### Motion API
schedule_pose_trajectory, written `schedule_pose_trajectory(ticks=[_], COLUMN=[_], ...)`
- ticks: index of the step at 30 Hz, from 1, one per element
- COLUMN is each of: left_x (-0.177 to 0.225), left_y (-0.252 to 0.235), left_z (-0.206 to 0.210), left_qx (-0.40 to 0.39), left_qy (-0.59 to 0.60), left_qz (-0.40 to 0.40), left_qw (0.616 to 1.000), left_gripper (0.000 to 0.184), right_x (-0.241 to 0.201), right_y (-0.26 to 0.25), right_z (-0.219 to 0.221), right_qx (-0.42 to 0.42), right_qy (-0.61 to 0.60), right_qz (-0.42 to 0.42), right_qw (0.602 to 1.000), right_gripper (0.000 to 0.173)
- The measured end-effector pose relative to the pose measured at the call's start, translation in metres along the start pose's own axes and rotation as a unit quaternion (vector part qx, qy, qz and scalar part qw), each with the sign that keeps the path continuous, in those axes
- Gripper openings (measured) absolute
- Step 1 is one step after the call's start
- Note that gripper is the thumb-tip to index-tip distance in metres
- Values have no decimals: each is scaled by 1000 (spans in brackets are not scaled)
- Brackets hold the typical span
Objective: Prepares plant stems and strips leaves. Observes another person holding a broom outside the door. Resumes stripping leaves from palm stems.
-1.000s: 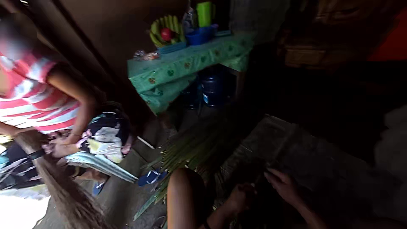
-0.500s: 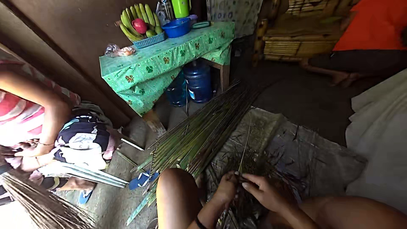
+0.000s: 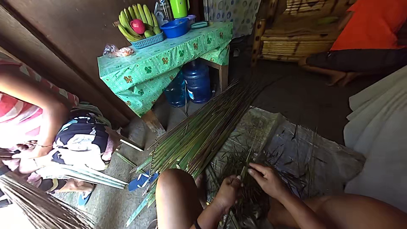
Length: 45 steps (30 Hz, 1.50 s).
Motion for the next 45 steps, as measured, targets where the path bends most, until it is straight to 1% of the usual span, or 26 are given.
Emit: schedule_pose_trajectory(ticks=[2, 4, 5, 6, 8, 10, 12, 14, 17, 21, 23, 24, 25, 27, 29, 31, 33, 35, 36, 38, 41, 43, 45], left_x=[-3, -4, -4, -2, 1, 5, 6, 5, 1, -5, -5, -6, -6, -6, -6, -6, -7, -7, -7, -5, -1, -1, -1], left_y=[2, 2, 0, -2, -6, -9, -9, -7, -4, 0, 2, 2, 1, -2, -3, -1, 1, 1, 0, -2, -4, -5, -4], left_z=[4, 5, 4, 1, -3, -7, -8, -5, 2, 10, 11, 11, 10, 9, 8, 8, 8, 7, 5, 1, -7, -8, -5], left_qx=[-17, -22, -17, -9, 9, 24, 27, 15, -10, -46, -53, -53, -55, -59, -59, -56, -53, -53, -51, -34, 14, 24, 16], left_qy=[-9, -10, -6, 0, 8, 12, 17, 20, 23, 24, 22, 23, 26, 34, 33, 20, 6, -1, -1, 5, 16, 14, 5], left_qz=[-3, -6, -8, -8, -3, 12, 18, 13, -5, -22, -21, -21, -22, -28, -32, -30, -22, -11, -6, -1, 10, 20, 12], left_qw=[1000, 1000, 1000, 1000, 1000, 1000, 999, 1000, 1000, 998, 998, 998, 998, 997, 997, 998, 998, 999, 999, 999, 1000, 999, 1000], left_gripper=[30, 30, 30, 31, 31, 30, 29, 29, 31, 32, 32, 32, 32, 32, 33, 34, 35, 35, 34, 33, 31, 30, 30], right_x=[22, 35, 34, 27, 3, -20, -29, -23, -2, 29, 42, 45, 44, 33, 17, 9, 15, 24, 23, 8, -23, -33, -25], right_y=[-7, -10, -10, -8, 0, 8, 12, 9, 2, -8, -9, -8, -6, 0, 7, 8, 4, 0, 0, 3, 11, 13, 9], right_z=[-17, -28, -28, -24, -6, 13, 21, 16, 6, -15, -26, -29, -27, -13, 4, 11, 6, -2, -5, -1, 16, 19, 14], right_qx=[37, 63, 57, 36, -35, -95, -100, -78, -41, 42, 90, 100, 92, 36, -13, -15, 13, 32, 21, -36, -120, -111, -78], right_qy=[-19, -30, -40, -55, -79, -68, -35, -20, -16, -21, -55, -90, -132, -214, -261, -269, -258, -237, -216, -163, -87, -20, 15], right_qz=[61, 85, 85, 79, 57, 8, -40, -45, -5, 52, 93, 118, 140, 172, 190, 197, 200, 194, 185, 142, 32, -21, -21], right_qw=[997, 994, 994, 995, 995, 993, 994, 996, 999, 998, 990, 984, 977, 961, 946, 943, 945, 951, 958, 976, 988, 993, 997], right_gripper=[31, 29, 29, 30, 32, 32, 32, 31, 33, 32, 29, 28, 28, 31, 33, 31, 30, 28, 26, 27, 30, 31, 32])
Point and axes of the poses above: each hand's wrist, its own y-axis away from the middle knuckle, its own z-axis out of the palm, x = y × z, the point moved 8 cm from there along -y, towards the middle knuckle, and after that the axes turned 13 degrees about -z, right-handed, at the moved point
